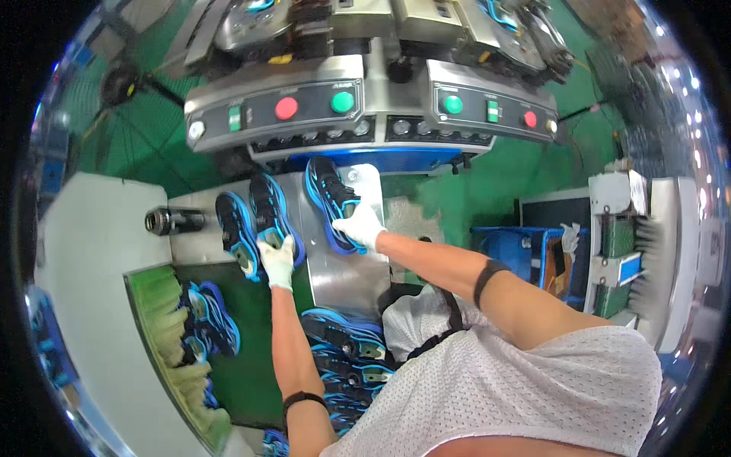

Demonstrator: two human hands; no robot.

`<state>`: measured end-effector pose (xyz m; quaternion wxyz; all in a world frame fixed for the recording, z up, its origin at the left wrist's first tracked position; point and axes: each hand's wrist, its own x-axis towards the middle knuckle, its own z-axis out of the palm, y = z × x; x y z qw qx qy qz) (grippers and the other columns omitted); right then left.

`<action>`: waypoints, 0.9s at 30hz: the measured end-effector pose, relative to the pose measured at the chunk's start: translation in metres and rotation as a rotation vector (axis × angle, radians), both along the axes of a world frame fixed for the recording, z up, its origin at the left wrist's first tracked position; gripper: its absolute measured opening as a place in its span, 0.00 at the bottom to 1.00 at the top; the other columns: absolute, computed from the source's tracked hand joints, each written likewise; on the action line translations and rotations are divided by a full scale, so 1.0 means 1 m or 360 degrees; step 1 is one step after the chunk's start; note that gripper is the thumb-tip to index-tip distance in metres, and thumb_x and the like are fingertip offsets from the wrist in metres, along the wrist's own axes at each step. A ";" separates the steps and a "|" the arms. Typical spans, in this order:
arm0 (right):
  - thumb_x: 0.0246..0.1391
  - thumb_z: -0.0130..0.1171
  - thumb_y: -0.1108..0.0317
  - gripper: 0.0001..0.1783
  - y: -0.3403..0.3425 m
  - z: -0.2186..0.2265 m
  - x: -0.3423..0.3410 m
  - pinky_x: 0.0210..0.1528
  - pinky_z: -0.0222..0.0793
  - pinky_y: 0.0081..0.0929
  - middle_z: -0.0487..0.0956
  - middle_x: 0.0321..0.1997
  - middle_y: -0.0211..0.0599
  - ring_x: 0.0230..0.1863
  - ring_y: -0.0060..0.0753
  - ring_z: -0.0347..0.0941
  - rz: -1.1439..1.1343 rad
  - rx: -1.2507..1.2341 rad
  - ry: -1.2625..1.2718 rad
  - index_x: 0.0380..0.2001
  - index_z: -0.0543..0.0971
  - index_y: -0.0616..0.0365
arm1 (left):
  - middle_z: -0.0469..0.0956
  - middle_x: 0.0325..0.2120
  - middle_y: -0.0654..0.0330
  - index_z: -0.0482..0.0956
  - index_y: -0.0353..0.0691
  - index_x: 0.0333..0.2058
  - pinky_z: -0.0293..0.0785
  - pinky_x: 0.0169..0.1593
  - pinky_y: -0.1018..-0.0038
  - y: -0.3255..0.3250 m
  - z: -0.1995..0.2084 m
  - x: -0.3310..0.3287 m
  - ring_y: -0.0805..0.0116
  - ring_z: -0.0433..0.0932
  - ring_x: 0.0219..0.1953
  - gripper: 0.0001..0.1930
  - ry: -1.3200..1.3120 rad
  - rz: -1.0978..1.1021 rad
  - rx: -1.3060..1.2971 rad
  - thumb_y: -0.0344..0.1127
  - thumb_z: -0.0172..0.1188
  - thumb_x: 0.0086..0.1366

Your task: Operating a pressing machine to process blue shoes on a factory production line.

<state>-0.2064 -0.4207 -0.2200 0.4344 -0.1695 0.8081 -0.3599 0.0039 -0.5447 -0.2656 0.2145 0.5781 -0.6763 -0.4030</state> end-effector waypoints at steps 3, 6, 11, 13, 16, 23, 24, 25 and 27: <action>0.48 0.73 0.62 0.17 0.047 -0.050 -0.045 0.20 0.62 0.30 0.73 0.21 0.30 0.16 0.23 0.64 -0.0397 -0.0573 -0.0712 0.33 0.78 0.61 | 0.76 0.44 0.52 0.69 0.28 0.57 0.74 0.49 0.66 0.037 0.011 -0.021 0.63 0.75 0.41 0.33 0.0449 -0.0031 0.0328 0.36 0.74 0.57; 0.49 0.74 0.67 0.20 0.110 0.065 -0.074 0.14 0.50 0.24 0.72 0.18 0.26 0.12 0.17 0.58 -0.0575 -0.0419 -0.0795 0.41 0.74 0.58 | 0.78 0.39 0.56 0.75 0.30 0.50 0.73 0.45 0.67 0.095 0.043 -0.055 0.65 0.74 0.39 0.25 0.0047 -0.0439 0.0390 0.40 0.72 0.61; 0.48 0.75 0.68 0.21 0.254 0.172 -0.112 0.23 0.66 0.24 0.79 0.27 0.32 0.21 0.21 0.71 -0.1205 -0.0795 -0.0755 0.43 0.76 0.60 | 0.78 0.42 0.54 0.73 0.27 0.52 0.72 0.50 0.67 0.202 0.138 -0.166 0.64 0.74 0.42 0.25 0.0531 -0.0899 0.0822 0.38 0.69 0.63; 0.46 0.76 0.66 0.26 0.326 0.164 -0.123 0.38 0.75 0.27 0.82 0.37 0.36 0.34 0.26 0.77 -0.1245 -0.0400 -0.0487 0.47 0.78 0.64 | 0.78 0.39 0.57 0.75 0.28 0.50 0.73 0.46 0.69 0.239 0.165 -0.201 0.67 0.74 0.38 0.20 0.0678 -0.1118 0.0863 0.36 0.66 0.65; 0.47 0.75 0.67 0.26 0.409 0.200 -0.132 0.44 0.75 0.28 0.82 0.40 0.33 0.39 0.25 0.77 -0.1713 -0.0972 -0.0396 0.48 0.78 0.67 | 0.78 0.40 0.59 0.74 0.28 0.51 0.73 0.46 0.71 0.284 0.185 -0.271 0.70 0.74 0.39 0.22 0.0506 -0.1600 0.0801 0.35 0.67 0.63; 0.48 0.72 0.68 0.24 0.597 0.257 -0.126 0.44 0.75 0.27 0.84 0.40 0.34 0.38 0.23 0.77 -0.2413 -0.0834 0.0604 0.48 0.79 0.67 | 0.75 0.36 0.61 0.74 0.32 0.50 0.73 0.44 0.73 0.432 0.260 -0.438 0.72 0.71 0.36 0.24 0.0520 -0.2357 0.0857 0.40 0.69 0.61; 0.49 0.72 0.67 0.24 0.617 0.274 -0.135 0.44 0.75 0.27 0.84 0.40 0.35 0.38 0.23 0.78 -0.2513 -0.0864 0.0786 0.48 0.79 0.68 | 0.75 0.36 0.61 0.74 0.32 0.50 0.73 0.44 0.73 0.456 0.260 -0.470 0.73 0.71 0.36 0.24 0.0622 -0.2500 0.0625 0.40 0.70 0.61; 0.49 0.71 0.65 0.26 0.640 0.275 -0.140 0.47 0.75 0.28 0.84 0.41 0.37 0.39 0.25 0.78 -0.2567 -0.0622 0.0946 0.49 0.79 0.68 | 0.76 0.38 0.60 0.74 0.32 0.51 0.73 0.45 0.73 0.485 0.263 -0.497 0.72 0.72 0.36 0.25 0.0602 -0.2588 0.0634 0.41 0.70 0.62; 0.48 0.71 0.58 0.33 0.700 0.270 -0.151 0.53 0.74 0.36 0.83 0.46 0.50 0.45 0.45 0.80 -0.2590 -0.0017 0.1131 0.52 0.76 0.70 | 0.78 0.41 0.56 0.73 0.30 0.54 0.74 0.48 0.70 0.553 0.277 -0.548 0.68 0.75 0.39 0.28 0.0611 -0.2776 0.0562 0.41 0.71 0.61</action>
